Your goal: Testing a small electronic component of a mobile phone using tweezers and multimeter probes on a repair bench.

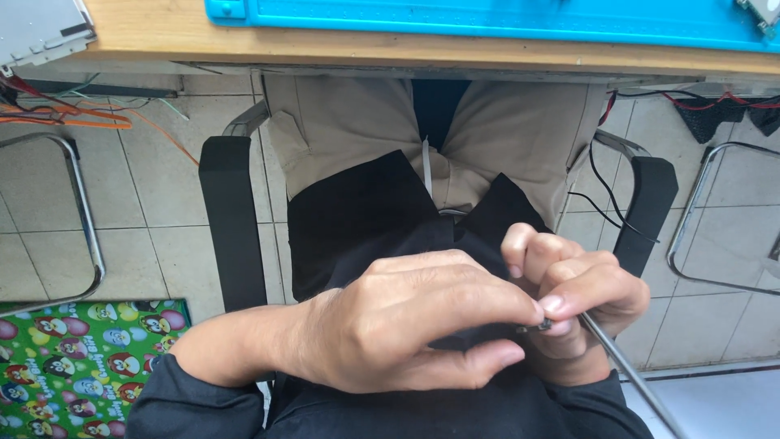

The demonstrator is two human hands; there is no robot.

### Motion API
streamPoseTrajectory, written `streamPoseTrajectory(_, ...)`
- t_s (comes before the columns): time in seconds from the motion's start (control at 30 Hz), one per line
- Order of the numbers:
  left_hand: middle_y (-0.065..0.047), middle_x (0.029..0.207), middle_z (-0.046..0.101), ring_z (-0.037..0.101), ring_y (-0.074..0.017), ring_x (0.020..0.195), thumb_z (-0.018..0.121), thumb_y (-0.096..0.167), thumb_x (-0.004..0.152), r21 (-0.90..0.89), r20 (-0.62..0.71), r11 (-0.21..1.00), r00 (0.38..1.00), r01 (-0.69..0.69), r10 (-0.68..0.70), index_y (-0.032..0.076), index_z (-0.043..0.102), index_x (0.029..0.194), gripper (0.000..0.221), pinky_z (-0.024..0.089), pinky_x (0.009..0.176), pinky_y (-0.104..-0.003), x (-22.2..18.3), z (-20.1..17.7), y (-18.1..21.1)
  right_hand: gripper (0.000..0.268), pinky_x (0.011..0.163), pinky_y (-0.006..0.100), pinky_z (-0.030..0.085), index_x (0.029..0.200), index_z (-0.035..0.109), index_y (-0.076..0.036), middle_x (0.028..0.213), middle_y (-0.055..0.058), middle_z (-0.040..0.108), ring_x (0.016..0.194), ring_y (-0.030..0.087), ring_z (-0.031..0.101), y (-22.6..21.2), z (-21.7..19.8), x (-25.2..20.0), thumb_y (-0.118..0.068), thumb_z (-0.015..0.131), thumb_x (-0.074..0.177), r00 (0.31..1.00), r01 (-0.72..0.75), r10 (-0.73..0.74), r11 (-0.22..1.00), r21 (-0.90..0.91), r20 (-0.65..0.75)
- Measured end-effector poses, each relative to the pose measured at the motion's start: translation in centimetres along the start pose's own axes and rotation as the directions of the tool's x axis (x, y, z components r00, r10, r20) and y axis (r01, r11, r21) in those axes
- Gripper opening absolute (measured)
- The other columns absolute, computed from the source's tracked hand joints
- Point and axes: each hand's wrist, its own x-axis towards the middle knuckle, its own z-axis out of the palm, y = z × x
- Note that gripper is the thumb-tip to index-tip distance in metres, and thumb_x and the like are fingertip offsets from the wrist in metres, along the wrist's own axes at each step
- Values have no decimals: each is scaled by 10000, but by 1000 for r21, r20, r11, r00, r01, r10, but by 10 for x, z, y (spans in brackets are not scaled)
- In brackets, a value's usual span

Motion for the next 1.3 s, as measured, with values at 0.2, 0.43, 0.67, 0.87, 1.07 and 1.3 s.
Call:
streamPoseTrajectory(0.2,-200,1114,696,755,-335,977,621,-78,1062,28,-58,992,991,-123,124,-103,592,1175,120,672,915,-411,7,0,3,88,662,278,451,1065,636,-182,573,-68,404,561,88,348,-1,8,0,-256,673,1035,998,-64,64,986,156,6)
streamPoseTrajectory(0.43,-223,1088,695,758,-354,940,614,-76,1064,108,-47,973,977,-203,209,-117,611,1153,97,679,887,-412,8,-3,2,107,676,299,460,1051,659,-192,574,-60,429,573,102,346,-1,6,-6,-281,708,1020,994,-106,105,976,191,16)
streamPoseTrajectory(0.67,-204,1006,662,715,-336,835,568,-52,1066,156,-22,949,960,-273,280,-115,625,1052,87,653,795,-406,10,-7,1,114,677,309,460,1025,656,-172,571,-45,486,553,109,386,0,10,-6,-262,719,994,997,-82,80,980,179,18)
streamPoseTrajectory(0.87,-187,964,696,737,-315,829,683,-96,1005,68,-74,981,979,-184,189,-98,622,1063,85,653,808,-377,7,-1,3,226,689,322,443,1197,569,-167,597,-34,451,568,122,363,5,9,-6,-186,637,982,992,95,-103,990,109,74)
streamPoseTrajectory(1.07,-191,977,715,742,-329,819,708,-73,1001,24,-77,992,989,-124,125,-107,625,1108,140,667,830,-391,3,3,3,170,694,327,453,1156,604,-154,592,-32,479,587,125,375,5,-1,-11,-219,649,1005,989,93,-100,993,68,105)
streamPoseTrajectory(1.3,-207,1018,718,764,-336,902,664,-18,1036,-38,-30,991,991,-129,128,-106,619,1123,131,672,880,-405,5,2,3,114,667,330,443,1031,619,-126,557,-30,466,590,127,338,6,-8,-15,-214,671,981,991,100,-107,992,81,83)
